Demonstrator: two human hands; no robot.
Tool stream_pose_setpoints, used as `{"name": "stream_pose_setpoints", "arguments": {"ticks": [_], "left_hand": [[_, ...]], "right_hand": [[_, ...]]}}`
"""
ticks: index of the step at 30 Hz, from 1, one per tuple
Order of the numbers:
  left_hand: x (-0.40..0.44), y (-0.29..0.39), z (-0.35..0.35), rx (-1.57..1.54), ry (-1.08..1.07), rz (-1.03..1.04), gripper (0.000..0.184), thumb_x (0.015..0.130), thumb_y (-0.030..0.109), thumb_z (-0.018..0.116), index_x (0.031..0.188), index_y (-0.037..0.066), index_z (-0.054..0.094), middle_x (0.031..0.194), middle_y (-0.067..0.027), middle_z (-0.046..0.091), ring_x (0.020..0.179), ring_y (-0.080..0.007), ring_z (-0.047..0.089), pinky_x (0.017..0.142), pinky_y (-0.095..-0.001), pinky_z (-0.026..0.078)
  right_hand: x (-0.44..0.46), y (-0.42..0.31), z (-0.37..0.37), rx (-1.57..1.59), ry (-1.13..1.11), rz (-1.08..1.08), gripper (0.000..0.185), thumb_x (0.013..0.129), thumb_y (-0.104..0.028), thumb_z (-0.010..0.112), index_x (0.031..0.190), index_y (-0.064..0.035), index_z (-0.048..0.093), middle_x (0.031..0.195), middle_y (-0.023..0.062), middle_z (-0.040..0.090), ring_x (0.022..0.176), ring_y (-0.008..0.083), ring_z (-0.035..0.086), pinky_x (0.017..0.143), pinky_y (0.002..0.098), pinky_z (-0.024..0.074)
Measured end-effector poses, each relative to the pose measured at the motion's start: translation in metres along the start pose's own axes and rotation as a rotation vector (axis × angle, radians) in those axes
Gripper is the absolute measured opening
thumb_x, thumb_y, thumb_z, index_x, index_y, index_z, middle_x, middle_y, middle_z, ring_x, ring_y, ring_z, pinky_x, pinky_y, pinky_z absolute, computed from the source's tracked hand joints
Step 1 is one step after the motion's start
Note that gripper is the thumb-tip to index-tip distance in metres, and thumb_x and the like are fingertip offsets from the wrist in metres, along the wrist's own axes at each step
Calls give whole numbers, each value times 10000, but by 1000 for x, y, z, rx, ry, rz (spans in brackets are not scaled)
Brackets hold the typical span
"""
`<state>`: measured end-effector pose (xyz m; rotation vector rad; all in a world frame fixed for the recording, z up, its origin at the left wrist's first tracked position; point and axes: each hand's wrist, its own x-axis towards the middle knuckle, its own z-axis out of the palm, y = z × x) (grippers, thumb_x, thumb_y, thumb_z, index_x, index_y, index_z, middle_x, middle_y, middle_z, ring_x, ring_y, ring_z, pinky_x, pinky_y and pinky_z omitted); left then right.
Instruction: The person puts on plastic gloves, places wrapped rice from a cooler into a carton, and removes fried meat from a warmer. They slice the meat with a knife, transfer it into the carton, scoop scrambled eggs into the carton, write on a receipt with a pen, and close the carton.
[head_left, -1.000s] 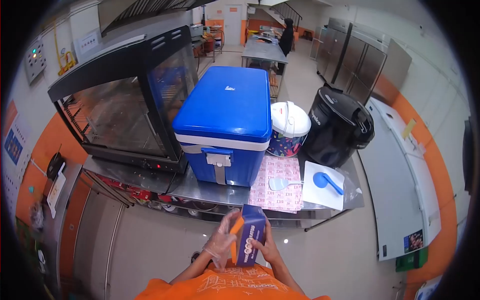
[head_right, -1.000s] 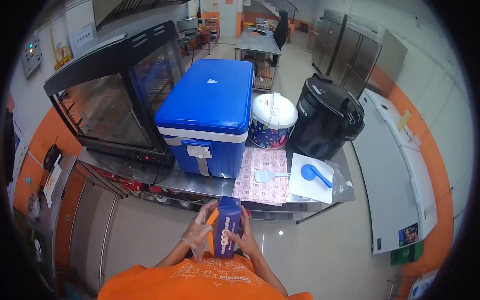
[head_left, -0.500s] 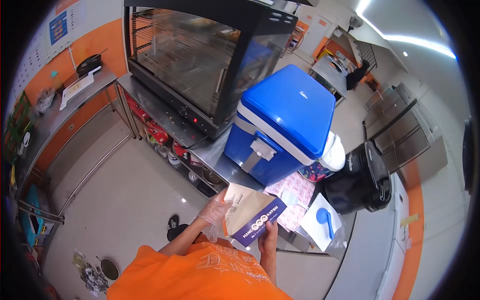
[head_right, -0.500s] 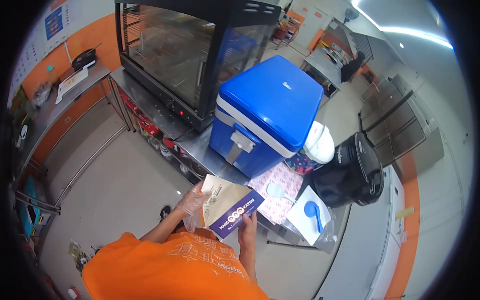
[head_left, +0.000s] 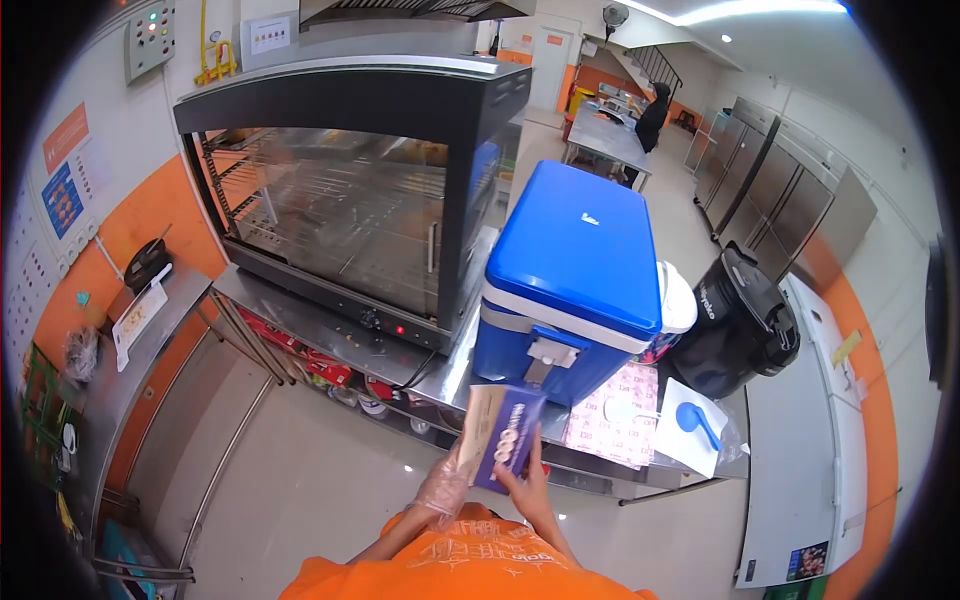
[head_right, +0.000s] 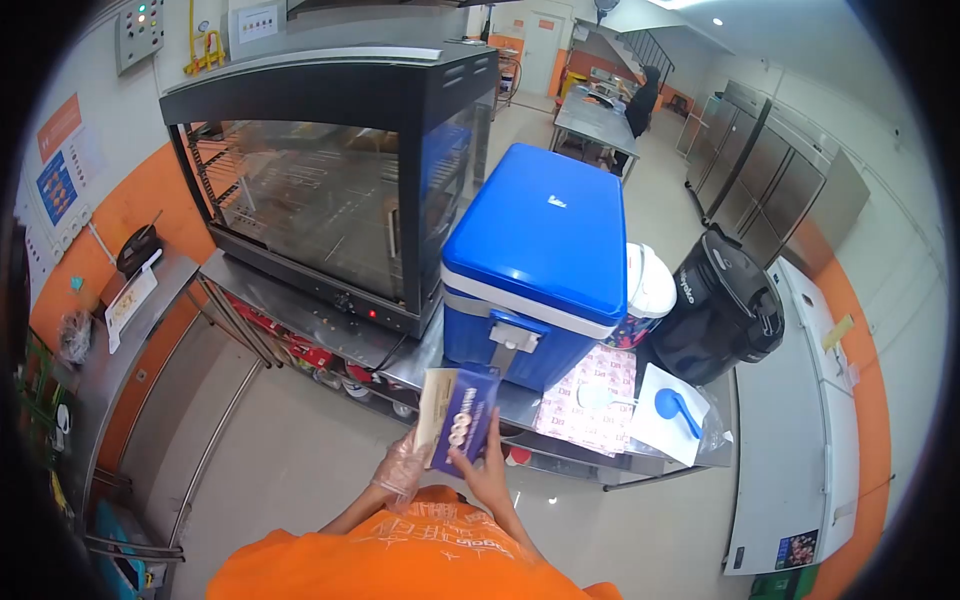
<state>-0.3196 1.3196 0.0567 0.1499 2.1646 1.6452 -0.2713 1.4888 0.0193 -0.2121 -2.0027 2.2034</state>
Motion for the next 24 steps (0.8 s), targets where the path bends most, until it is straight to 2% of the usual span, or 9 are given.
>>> {"name": "stream_pose_setpoints", "arguments": {"ticks": [2,4,9,13,16,19,20,22,24], "left_hand": [[34,-80,-12,-165,26,90,447,1015,157,533,1450,64,483,1185,-169,685,1037,-192,638,922,-327,489],[42,-76,-48,-479,97,9,427,984,115,614,1385,-3,528,1233,-85,668,1109,-186,613,993,-313,464],[42,-71,-125,-1097,-194,-233,525,945,103,679,1431,42,490,1291,-64,632,1184,-175,586,1048,-328,451],[59,-113,-148,-485,-93,158,545,905,183,732,1373,-1,520,1275,-121,646,1216,-240,607,1066,-393,471],[37,-80,-182,-1073,-328,54,600,881,230,761,1374,-6,515,1272,-133,648,1193,-245,626,1028,-384,508],[33,-74,-184,-926,6,-215,657,852,262,763,1383,-20,500,1269,-173,646,1124,-265,665,982,-423,544],[35,-70,-183,-823,139,-284,657,855,267,751,1386,-22,496,1271,-183,645,1113,-273,671,977,-435,548],[34,-57,-186,-1100,-159,-207,568,906,221,654,1385,-34,487,1245,-211,647,1095,-322,674,980,-490,540],[38,-63,-180,-1349,-309,-240,533,928,207,612,1384,-37,484,1230,-221,649,1089,-343,672,978,-504,538]], "right_hand": [[13,13,2,137,92,24,907,908,-131,719,1598,-17,142,1443,144,477,1294,194,484,1079,344,400],[22,29,-1,603,129,94,580,934,-229,651,1438,-28,446,1340,65,583,1232,196,564,1066,359,429],[26,64,7,868,-116,270,640,917,-272,676,1450,-23,425,1355,64,573,1247,193,557,1084,358,424],[35,19,56,419,-169,124,834,892,-247,714,1559,-36,259,1447,82,493,1304,185,503,1107,342,390],[37,24,66,337,-307,186,905,868,-254,744,1574,-38,222,1480,83,455,1342,183,459,1118,344,372],[40,16,81,351,-359,210,899,897,-214,692,1602,-40,162,1493,85,425,1358,182,415,1142,332,313],[43,24,78,409,-338,257,890,892,-238,693,1591,-28,184,1485,88,434,1352,179,422,1135,336,327],[41,35,64,477,-296,244,837,872,-292,705,1544,-14,291,1423,117,522,1281,218,529,1089,371,420],[36,85,24,930,-337,314,774,855,-375,707,1468,-6,413,1340,152,606,1185,278,624,1026,426,508]]}}
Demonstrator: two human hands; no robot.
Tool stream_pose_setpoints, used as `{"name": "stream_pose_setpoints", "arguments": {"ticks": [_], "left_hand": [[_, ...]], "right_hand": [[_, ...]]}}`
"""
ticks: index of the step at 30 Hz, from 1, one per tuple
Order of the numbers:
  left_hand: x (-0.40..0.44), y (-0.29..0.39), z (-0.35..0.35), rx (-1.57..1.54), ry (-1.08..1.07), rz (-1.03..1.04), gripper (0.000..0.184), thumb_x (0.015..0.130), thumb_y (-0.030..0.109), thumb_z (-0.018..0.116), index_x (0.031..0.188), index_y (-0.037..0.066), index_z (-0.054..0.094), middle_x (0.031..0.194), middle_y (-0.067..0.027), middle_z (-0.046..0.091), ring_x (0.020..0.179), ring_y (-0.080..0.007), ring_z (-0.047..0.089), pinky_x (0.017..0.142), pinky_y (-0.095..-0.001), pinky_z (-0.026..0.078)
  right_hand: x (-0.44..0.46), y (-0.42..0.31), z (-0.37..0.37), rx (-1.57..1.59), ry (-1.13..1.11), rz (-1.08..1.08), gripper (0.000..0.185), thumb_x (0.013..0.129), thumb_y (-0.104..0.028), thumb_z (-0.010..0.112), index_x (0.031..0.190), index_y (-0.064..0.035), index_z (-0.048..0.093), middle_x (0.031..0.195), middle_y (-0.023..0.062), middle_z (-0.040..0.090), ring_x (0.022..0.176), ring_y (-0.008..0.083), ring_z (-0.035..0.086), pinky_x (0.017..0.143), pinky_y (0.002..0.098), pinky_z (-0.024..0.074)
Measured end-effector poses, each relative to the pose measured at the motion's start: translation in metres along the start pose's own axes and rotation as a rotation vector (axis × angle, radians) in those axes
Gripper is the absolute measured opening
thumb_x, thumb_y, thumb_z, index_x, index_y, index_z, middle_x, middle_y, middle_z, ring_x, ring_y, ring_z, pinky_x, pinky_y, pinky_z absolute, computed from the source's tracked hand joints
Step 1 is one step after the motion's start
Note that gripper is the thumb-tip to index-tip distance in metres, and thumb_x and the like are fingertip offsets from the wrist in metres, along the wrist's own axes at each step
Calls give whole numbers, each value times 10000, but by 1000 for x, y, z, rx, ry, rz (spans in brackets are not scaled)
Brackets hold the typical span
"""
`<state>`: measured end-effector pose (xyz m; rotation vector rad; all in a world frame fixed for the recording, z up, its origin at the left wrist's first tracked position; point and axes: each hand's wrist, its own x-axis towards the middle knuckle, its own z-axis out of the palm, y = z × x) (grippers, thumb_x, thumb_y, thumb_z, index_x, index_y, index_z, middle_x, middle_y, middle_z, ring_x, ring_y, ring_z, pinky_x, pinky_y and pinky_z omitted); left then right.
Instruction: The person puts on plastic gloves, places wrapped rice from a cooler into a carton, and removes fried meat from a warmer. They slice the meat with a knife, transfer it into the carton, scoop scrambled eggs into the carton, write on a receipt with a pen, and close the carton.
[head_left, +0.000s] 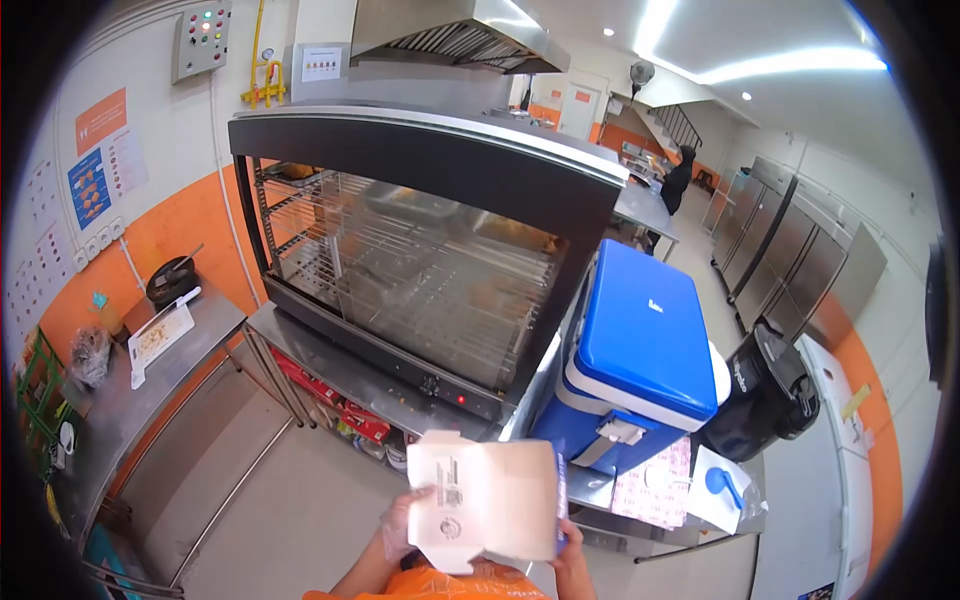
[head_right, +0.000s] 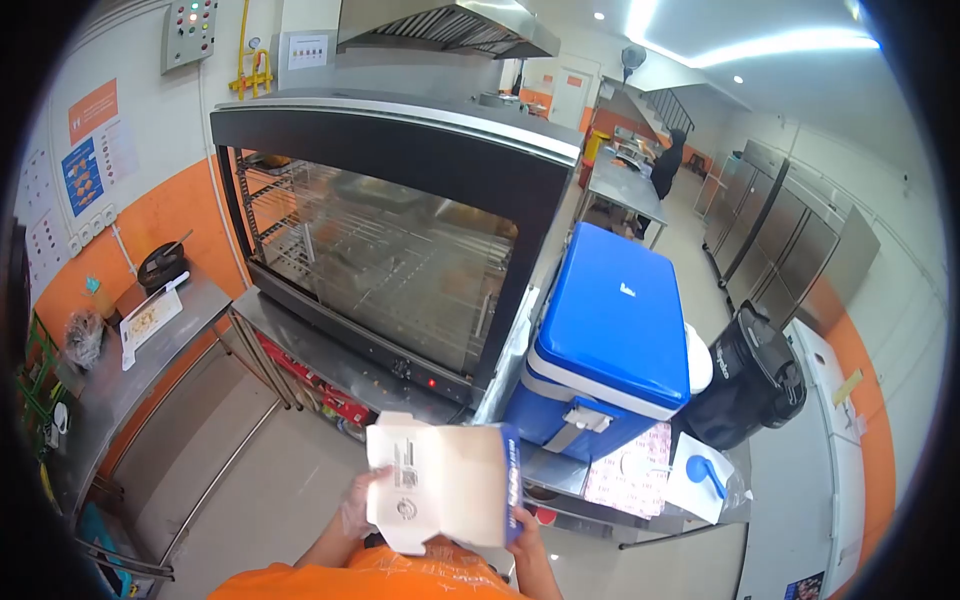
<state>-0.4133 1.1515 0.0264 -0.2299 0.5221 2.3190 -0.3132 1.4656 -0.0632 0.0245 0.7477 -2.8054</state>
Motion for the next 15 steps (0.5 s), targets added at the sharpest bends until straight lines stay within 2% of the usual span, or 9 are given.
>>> {"name": "stream_pose_setpoints", "arguments": {"ticks": [1,2,4,6,8,10,12,14,15], "left_hand": [[11,-9,-18,-6,-20,-36,519,928,213,629,1362,-42,502,1214,-218,658,1072,-337,680,955,-490,554],[22,-18,-34,-12,-35,-77,506,929,219,645,1340,-48,521,1197,-215,667,1054,-330,687,931,-477,570],[25,-28,-14,-44,-22,-181,462,933,214,670,1320,-5,544,1169,-183,672,1064,-322,679,910,-432,577],[41,-34,12,348,197,-98,529,927,302,701,1329,-1,540,1207,-173,660,1062,-324,679,899,-398,573],[60,-29,0,863,83,268,621,923,387,700,1374,4,511,1264,-182,640,1099,-339,665,944,-409,547],[69,-28,-2,1149,14,384,668,926,444,687,1394,6,499,1282,-191,634,1112,-335,658,964,-412,530],[68,-27,6,1218,24,241,672,936,473,663,1391,5,504,1263,-202,643,1100,-310,659,961,-409,523],[61,-30,12,1282,43,91,679,946,503,639,1387,4,509,1243,-213,652,1089,-286,660,958,-406,515],[60,-32,16,1311,51,18,684,950,517,626,1385,3,511,1233,-218,656,1083,-274,660,956,-405,512]], "right_hand": [[-4,4,23,39,96,-89,734,843,-430,705,1409,-12,494,1285,168,648,1122,314,667,977,463,553],[-3,8,31,76,57,-129,730,845,-474,695,1402,-37,514,1296,156,645,1142,332,656,1022,485,518],[-3,21,39,-447,261,-304,738,850,-513,678,1414,-66,511,1332,149,622,1190,345,623,1053,508,483],[2,40,2,-815,400,-381,755,856,-543,661,1434,-87,494,1367,144,597,1240,349,589,1078,522,453],[-3,24,63,220,43,-215,789,859,-528,671,1468,-81,443,1407,139,564,1302,321,543,1097,511,432],[-16,25,43,-14,243,-180,799,859,-482,695,1477,-60,416,1394,133,576,1292,305,554,1108,501,423],[-16,32,41,-83,340,-139,788,863,-444,713,1469,-38,414,1389,133,576,1286,293,558,1106,480,433],[-10,42,36,-60,280,24,781,870,-422,725,1467,-26,412,1374,132,585,1272,293,568,1095,469,441],[-5,35,54,-260,339,71,795,869,-418,736,1471,-21,403,1359,135,592,1258,296,578,1082,463,451]]}}
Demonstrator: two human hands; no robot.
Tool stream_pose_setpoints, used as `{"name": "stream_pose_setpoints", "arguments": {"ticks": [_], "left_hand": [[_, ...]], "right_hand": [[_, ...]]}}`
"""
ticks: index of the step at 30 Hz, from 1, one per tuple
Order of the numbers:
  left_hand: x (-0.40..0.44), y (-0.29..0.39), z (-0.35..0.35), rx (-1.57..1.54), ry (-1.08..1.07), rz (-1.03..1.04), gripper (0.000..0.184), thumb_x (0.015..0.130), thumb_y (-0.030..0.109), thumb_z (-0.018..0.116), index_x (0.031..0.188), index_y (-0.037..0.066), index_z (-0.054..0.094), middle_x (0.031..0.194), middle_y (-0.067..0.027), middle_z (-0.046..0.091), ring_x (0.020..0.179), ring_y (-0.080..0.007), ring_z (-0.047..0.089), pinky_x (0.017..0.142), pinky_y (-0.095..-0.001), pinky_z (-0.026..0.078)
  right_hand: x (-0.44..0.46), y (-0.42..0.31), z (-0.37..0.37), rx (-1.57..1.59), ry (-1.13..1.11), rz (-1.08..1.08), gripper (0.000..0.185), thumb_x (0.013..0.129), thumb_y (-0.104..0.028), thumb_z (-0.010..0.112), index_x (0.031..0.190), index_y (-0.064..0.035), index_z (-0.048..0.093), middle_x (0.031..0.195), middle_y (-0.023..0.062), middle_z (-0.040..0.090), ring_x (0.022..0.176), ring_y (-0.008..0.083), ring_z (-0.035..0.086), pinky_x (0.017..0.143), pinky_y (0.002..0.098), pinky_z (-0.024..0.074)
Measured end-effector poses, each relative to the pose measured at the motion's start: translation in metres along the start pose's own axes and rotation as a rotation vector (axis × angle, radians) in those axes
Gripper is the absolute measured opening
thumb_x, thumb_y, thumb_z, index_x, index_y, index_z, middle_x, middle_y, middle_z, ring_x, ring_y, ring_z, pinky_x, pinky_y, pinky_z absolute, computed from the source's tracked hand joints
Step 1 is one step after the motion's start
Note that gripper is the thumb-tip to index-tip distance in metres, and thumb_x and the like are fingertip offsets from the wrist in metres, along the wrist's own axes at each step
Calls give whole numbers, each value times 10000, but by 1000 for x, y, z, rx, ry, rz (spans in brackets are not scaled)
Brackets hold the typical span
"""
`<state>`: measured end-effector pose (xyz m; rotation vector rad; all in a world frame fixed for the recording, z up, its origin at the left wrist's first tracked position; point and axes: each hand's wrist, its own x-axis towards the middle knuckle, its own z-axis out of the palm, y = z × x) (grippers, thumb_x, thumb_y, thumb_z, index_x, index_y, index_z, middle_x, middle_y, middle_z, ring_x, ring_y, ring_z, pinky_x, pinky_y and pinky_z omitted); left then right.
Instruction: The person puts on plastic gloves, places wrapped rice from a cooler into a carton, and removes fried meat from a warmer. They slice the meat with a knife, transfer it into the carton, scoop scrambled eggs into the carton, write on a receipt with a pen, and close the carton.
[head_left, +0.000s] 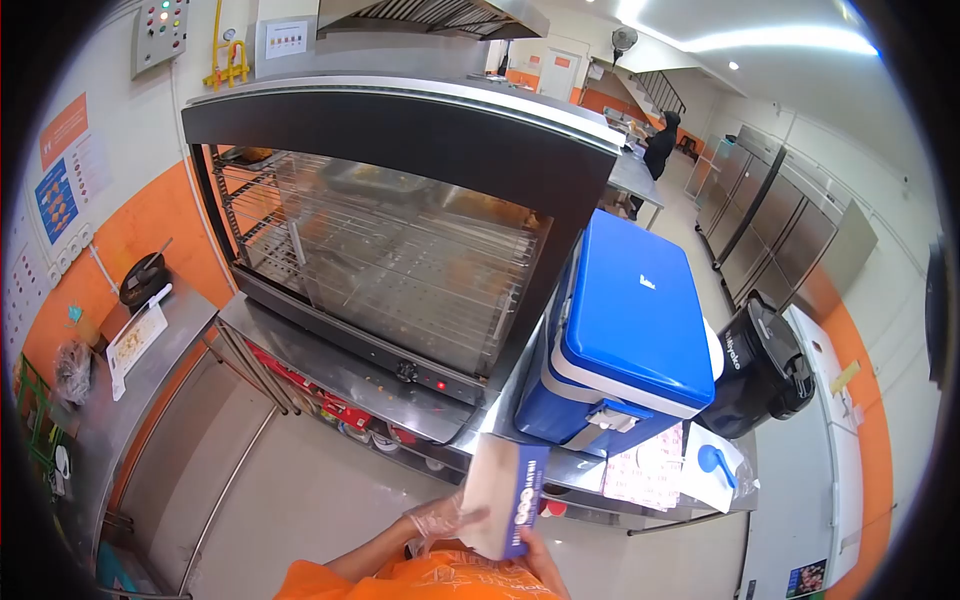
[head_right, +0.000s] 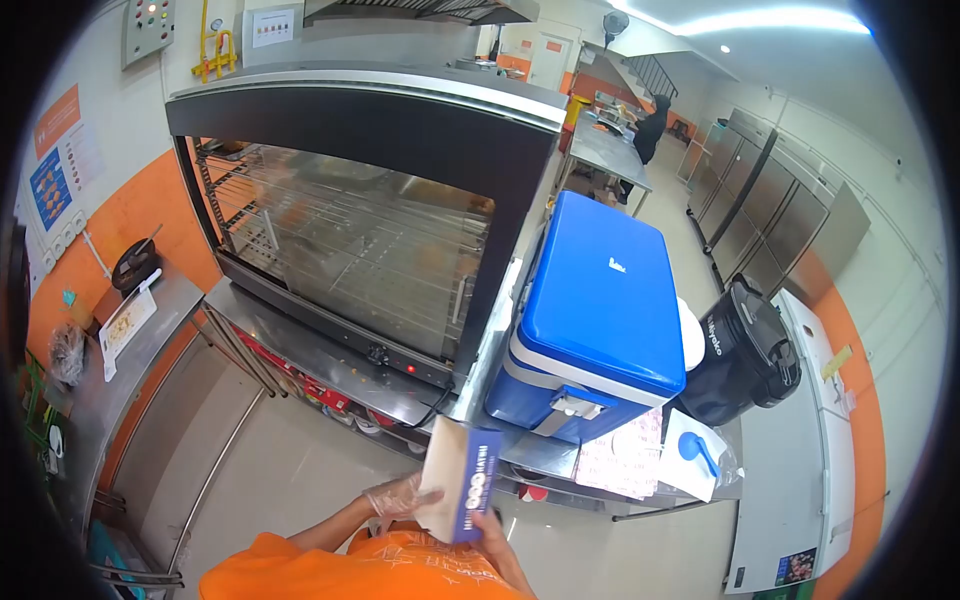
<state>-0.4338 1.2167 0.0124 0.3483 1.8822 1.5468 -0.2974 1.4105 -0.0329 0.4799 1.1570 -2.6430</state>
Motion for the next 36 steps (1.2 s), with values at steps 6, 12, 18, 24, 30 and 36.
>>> {"name": "stream_pose_setpoints", "arguments": {"ticks": [6,12,18,24,30,36], "left_hand": [[32,-66,2,8,369,-148,512,1005,472,566,1004,-25,690,829,-142,711,737,-194,672,691,-398,531],[34,-75,-7,37,739,-61,449,1020,361,600,892,-61,681,722,-130,664,635,-141,537,602,-402,465],[30,-28,19,232,732,-43,441,1023,355,593,910,-62,684,766,-133,688,673,-149,565,647,-392,478],[59,-44,32,50,709,55,422,1030,334,576,958,-64,699,817,-162,722,711,-184,615,706,-399,497],[71,-41,70,468,494,-99,378,1020,313,596,984,-45,712,826,-139,730,740,-198,664,701,-406,506],[82,-98,99,-62,507,-26,210,953,162,690,1068,-10,726,979,-78,740,897,-170,682,802,-328,539]], "right_hand": [[7,-110,57,-1406,-342,-377,601,935,-405,693,1370,-17,548,1350,197,605,1198,339,619,1001,398,499],[-7,-387,-2,-1227,625,-1093,295,940,-184,674,1150,23,678,1019,172,736,950,252,711,837,334,531],[100,-518,-103,-1179,597,-378,556,998,-456,592,1096,85,673,990,166,701,945,242,688,819,360,556],[107,-538,-90,-1017,605,-184,616,1004,-483,568,1065,130,570,993,193,642,860,214,655,690,348,572],[107,-573,-83,-610,306,-99,388,975,-383,640,941,3,619,716,51,649,596,107,642,573,235,565],[92,-612,42,-708,59,-489,298,980,-297,653,1100,-27,615,1128,132,682,993,98,666,880,298,574]]}}
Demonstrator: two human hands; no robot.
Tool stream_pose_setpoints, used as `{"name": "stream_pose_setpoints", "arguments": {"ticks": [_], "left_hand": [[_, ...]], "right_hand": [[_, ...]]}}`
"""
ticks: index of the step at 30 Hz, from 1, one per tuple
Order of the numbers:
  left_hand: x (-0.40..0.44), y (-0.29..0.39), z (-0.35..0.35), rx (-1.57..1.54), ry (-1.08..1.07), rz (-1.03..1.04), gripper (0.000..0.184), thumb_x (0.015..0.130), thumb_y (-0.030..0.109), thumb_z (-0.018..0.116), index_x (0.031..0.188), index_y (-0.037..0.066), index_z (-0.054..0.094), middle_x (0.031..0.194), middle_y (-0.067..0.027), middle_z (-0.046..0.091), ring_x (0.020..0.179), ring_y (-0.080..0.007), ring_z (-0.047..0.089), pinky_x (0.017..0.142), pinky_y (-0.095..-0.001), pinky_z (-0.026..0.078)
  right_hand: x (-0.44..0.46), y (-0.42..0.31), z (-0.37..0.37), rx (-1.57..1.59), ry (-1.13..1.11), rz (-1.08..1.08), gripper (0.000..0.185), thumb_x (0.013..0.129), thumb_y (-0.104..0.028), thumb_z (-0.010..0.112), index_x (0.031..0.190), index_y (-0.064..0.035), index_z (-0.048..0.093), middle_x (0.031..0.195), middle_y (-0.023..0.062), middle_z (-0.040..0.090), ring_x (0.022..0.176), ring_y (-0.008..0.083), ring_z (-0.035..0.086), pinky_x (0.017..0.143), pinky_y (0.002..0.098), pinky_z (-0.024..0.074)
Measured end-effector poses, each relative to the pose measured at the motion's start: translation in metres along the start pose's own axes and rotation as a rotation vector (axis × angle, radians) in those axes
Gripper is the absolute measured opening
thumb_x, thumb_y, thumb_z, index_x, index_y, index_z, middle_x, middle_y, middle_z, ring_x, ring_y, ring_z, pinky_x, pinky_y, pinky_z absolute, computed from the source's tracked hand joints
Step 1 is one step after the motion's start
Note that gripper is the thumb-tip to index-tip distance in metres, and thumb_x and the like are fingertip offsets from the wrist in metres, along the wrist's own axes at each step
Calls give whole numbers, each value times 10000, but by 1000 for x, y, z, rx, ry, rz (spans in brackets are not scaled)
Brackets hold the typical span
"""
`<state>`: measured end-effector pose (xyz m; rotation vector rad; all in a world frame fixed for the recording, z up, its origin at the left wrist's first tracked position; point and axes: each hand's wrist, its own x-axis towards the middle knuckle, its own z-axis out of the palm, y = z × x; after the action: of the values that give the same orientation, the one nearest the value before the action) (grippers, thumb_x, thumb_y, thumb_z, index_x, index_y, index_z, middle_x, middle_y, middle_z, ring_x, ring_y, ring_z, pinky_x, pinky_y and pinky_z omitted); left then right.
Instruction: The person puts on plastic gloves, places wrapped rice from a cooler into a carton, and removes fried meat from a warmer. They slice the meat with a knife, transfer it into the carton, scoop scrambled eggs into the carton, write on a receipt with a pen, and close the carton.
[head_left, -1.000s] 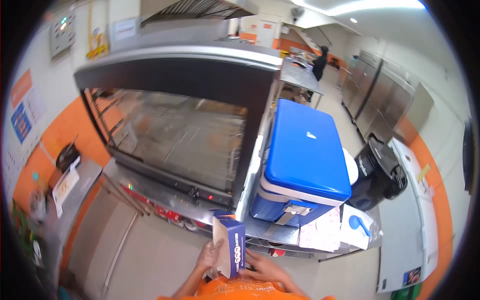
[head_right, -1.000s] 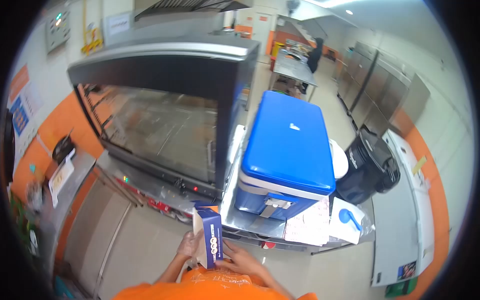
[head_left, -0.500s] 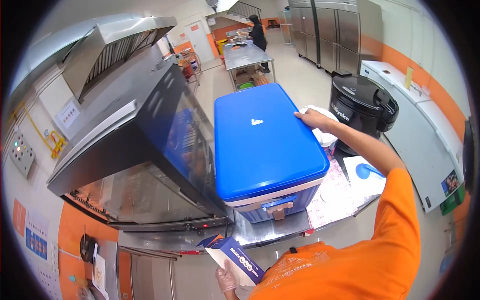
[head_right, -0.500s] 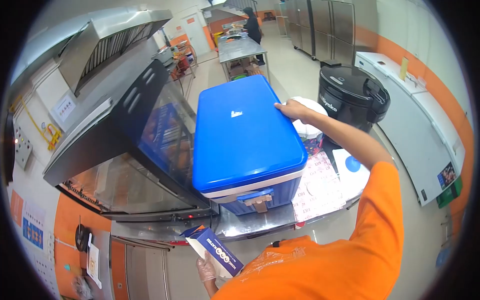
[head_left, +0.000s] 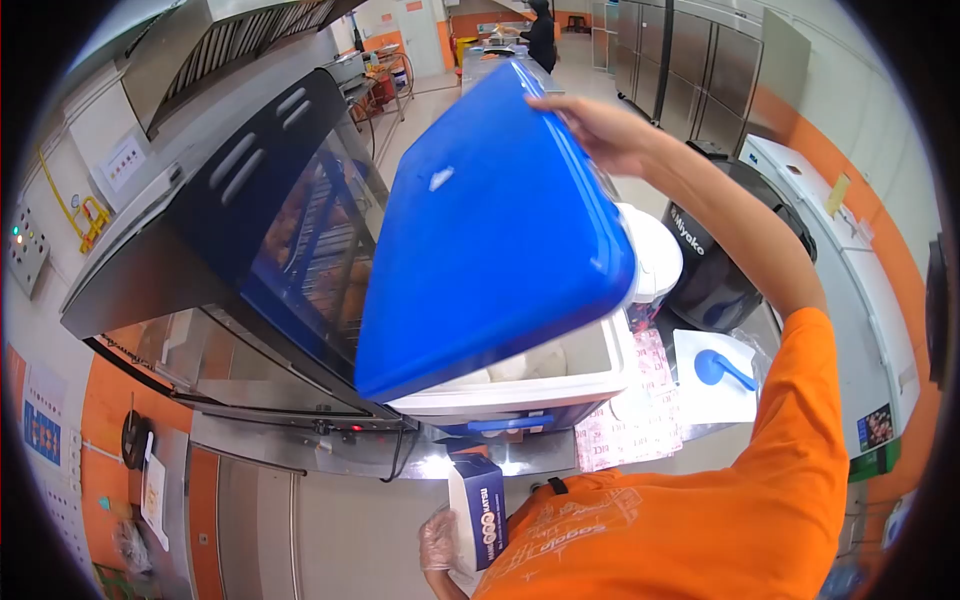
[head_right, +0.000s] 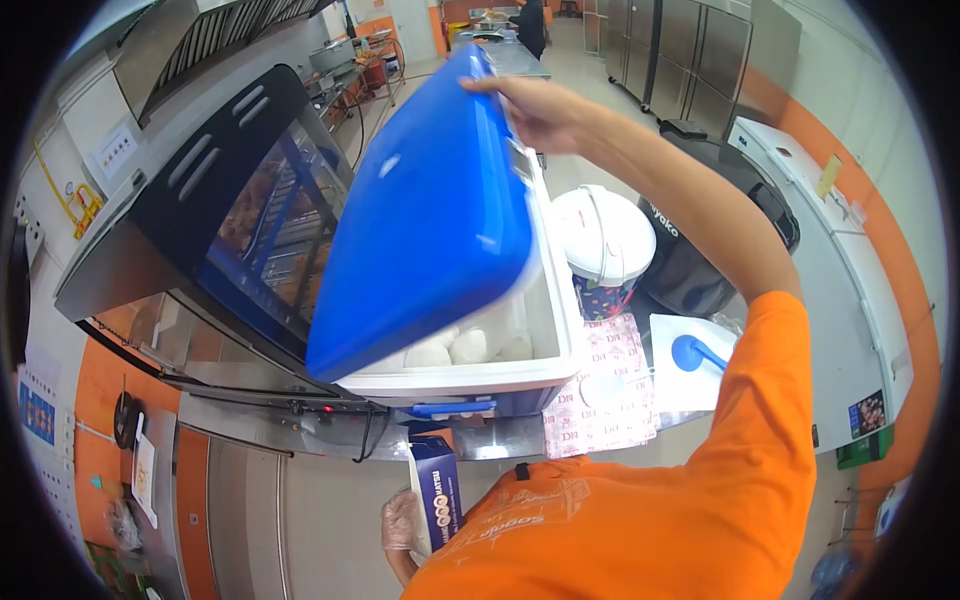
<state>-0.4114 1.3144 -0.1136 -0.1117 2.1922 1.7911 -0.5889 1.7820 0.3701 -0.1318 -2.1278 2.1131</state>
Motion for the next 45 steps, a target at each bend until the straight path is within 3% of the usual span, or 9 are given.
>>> {"name": "stream_pose_setpoints", "arguments": {"ticks": [12,15,22,24,27,29,33,35,45], "left_hand": [[-84,26,37,-424,51,-260,251,924,90,687,1156,-5,702,1095,-73,718,969,-164,670,893,-294,533],[-106,26,40,-493,137,-289,255,921,89,688,1158,-5,700,1097,-74,718,971,-166,670,895,-295,533],[-114,30,44,-584,227,-293,265,916,88,689,1164,-5,698,1104,-77,716,976,-171,670,898,-298,532],[-107,32,44,-604,231,-280,267,915,88,690,1165,-5,697,1105,-77,716,977,-173,671,899,-299,532],[-100,37,47,-631,219,-286,271,912,87,691,1168,-5,696,1108,-78,715,979,-175,671,900,-300,532],[-93,37,49,-638,196,-288,274,911,87,691,1169,-5,695,1110,-79,715,980,-176,671,901,-301,532],[-87,34,55,-644,119,-303,280,908,86,692,1172,-5,693,1114,-81,714,983,-179,671,903,-303,531],[-85,33,61,-645,75,-320,283,906,86,693,1174,-5,692,1115,-81,714,985,-181,671,904,-304,531],[-56,42,66,-694,81,-342,297,899,84,695,1182,-5,688,1125,-85,712,991,-188,672,909,-308,530]], "right_hand": [[111,-38,149,-116,-212,-429,406,987,-359,629,1124,23,635,1020,131,669,927,183,654,869,299,538],[99,-45,154,-308,-481,-390,666,1054,-451,444,1443,79,339,1407,254,458,1326,329,473,1060,443,463],[106,-22,130,-640,-453,-611,466,1044,-357,492,1248,57,558,1154,206,635,1036,292,632,898,402,527],[122,8,116,-735,-419,-738,315,980,-307,643,1094,-13,636,1010,90,658,901,149,654,861,298,548],[134,58,85,-1100,-748,-661,147,940,-156,634,903,-15,651,840,78,675,819,169,650,752,308,517],[152,147,59,-1527,-954,-560,257,901,-264,674,935,-9,669,889,154,693,862,346,660,833,412,517],[160,311,20,-1808,-1154,162,1079,749,-522,803,1530,-5,267,1323,397,491,1240,476,532,1016,484,474],[155,340,20,-1804,-1025,206,1326,647,-476,895,1593,-84,51,1328,324,500,1186,442,580,731,427,613],[152,376,-7,-1558,-985,358,985,779,-558,778,1495,-45,337,1368,302,481,1202,437,565,928,480,558]]}}
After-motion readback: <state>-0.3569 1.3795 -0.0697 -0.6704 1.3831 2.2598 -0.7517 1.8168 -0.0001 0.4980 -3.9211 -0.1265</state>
